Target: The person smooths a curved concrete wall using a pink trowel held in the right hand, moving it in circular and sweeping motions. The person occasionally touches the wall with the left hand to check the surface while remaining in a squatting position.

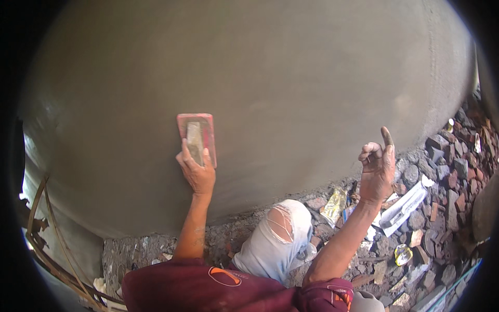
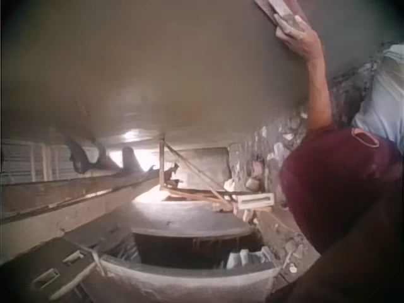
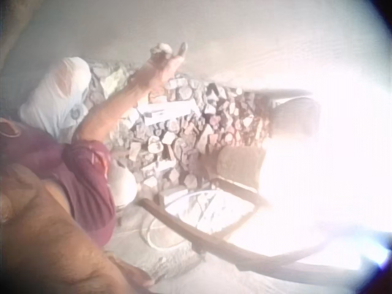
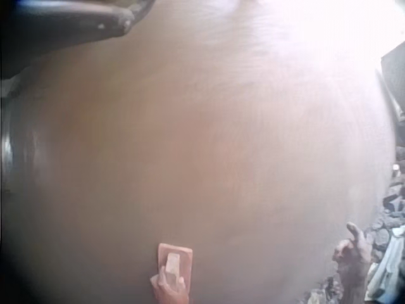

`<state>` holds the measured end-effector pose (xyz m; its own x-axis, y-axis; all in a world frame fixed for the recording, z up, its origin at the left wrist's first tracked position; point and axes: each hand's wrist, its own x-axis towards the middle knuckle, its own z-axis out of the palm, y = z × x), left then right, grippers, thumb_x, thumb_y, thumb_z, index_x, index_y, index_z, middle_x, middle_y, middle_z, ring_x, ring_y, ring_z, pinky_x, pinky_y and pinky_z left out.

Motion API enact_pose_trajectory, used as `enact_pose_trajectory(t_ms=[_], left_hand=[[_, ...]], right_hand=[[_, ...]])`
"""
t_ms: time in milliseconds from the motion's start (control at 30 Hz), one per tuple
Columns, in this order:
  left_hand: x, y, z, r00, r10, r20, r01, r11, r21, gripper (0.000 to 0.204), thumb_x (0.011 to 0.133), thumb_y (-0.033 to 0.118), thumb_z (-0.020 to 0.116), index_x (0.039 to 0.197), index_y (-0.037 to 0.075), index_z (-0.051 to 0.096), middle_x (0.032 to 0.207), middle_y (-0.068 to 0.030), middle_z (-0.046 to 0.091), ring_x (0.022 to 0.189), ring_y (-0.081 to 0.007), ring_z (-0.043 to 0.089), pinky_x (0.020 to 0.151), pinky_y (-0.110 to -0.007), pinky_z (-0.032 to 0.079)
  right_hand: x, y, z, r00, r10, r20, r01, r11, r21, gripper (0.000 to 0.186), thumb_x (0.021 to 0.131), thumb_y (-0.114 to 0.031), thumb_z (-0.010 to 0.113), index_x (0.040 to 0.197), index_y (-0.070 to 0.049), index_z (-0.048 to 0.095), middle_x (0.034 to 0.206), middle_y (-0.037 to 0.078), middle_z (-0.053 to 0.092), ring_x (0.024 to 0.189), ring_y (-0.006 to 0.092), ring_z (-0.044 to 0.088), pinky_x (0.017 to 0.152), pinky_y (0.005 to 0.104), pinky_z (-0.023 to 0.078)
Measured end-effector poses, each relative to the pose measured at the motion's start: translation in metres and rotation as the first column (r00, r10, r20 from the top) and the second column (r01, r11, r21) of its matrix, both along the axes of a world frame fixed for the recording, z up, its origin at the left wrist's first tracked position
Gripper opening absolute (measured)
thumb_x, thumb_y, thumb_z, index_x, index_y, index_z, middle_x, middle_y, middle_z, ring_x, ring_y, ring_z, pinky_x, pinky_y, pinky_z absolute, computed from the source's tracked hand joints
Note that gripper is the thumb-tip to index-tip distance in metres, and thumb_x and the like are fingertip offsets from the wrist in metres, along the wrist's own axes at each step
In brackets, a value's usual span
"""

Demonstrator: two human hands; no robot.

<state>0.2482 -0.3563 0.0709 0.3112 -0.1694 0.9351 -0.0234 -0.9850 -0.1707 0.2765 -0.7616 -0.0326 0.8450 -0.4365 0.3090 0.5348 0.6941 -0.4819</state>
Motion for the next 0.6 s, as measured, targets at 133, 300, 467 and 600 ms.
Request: enact_pose_trajectory(t_ms=[133, 300, 467, 600], left_hand=[[0.006, -0.052, 0.065, 1.0, 0.01, 0.029, -0.012, 0.995, 0.098, 0.076, 0.09, 0.018, 0.075, 0.155, 0.006, 0.037, 0.107, -0.0168, 0.053, 0.091, -0.0341, 0.06, 0.075, -0.044, 0.054], [0.058, -0.144, 0.181, 0.991, -0.071, 0.115, 0.044, 0.975, 0.219, 0.07, 0.095, 0.03, 0.068, 0.157, 0.016, 0.039, 0.106, -0.0187, 0.055, 0.093, -0.04, 0.061, 0.081, -0.047, 0.052], [0.071, -0.229, 0.267, 0.995, -0.071, 0.07, 0.047, 0.954, 0.297, 0.061, 0.104, 0.021, 0.056, 0.159, 0.012, 0.032, 0.118, -0.0221, 0.059, 0.103, -0.0376, 0.064, 0.085, -0.047, 0.056], [0.075, -0.157, 0.161, 0.99, -0.135, 0.028, 0.094, 0.812, 0.576, 0.055, 0.095, 0.02, 0.065, 0.148, 0.021, 0.054, 0.1, -0.0132, 0.054, 0.082, -0.0329, 0.061, 0.067, -0.046, 0.054]], right_hand=[[-0.012, -0.025, -0.006, 0.998, -0.057, -0.015, 0.057, 0.998, -0.008, 0.055, 0.11, -0.036, 0.041, 0.15, 0.002, 0.04, 0.087, 0.006, 0.064, 0.077, 0.0088, 0.055, 0.07, 0.0245, 0.045], [-0.005, -0.049, -0.023, 0.994, -0.105, 0.014, 0.104, 0.994, 0.046, 0.052, 0.111, -0.034, 0.041, 0.15, 0.001, 0.04, 0.085, 0.005, 0.062, 0.076, 0.0101, 0.053, 0.07, 0.0246, 0.043], [-0.006, -0.031, -0.024, 1.0, -0.025, 0.017, 0.023, 0.99, 0.139, 0.052, 0.111, -0.034, 0.043, 0.15, 0.001, 0.039, 0.085, 0.006, 0.062, 0.076, 0.0107, 0.053, 0.069, 0.0248, 0.043], [-0.013, -0.043, -0.028, 0.995, -0.102, -0.021, 0.104, 0.982, 0.156, 0.05, 0.11, -0.032, 0.043, 0.148, 0.0, 0.041, 0.083, 0.005, 0.062, 0.073, 0.0093, 0.055, 0.066, 0.0228, 0.044]])
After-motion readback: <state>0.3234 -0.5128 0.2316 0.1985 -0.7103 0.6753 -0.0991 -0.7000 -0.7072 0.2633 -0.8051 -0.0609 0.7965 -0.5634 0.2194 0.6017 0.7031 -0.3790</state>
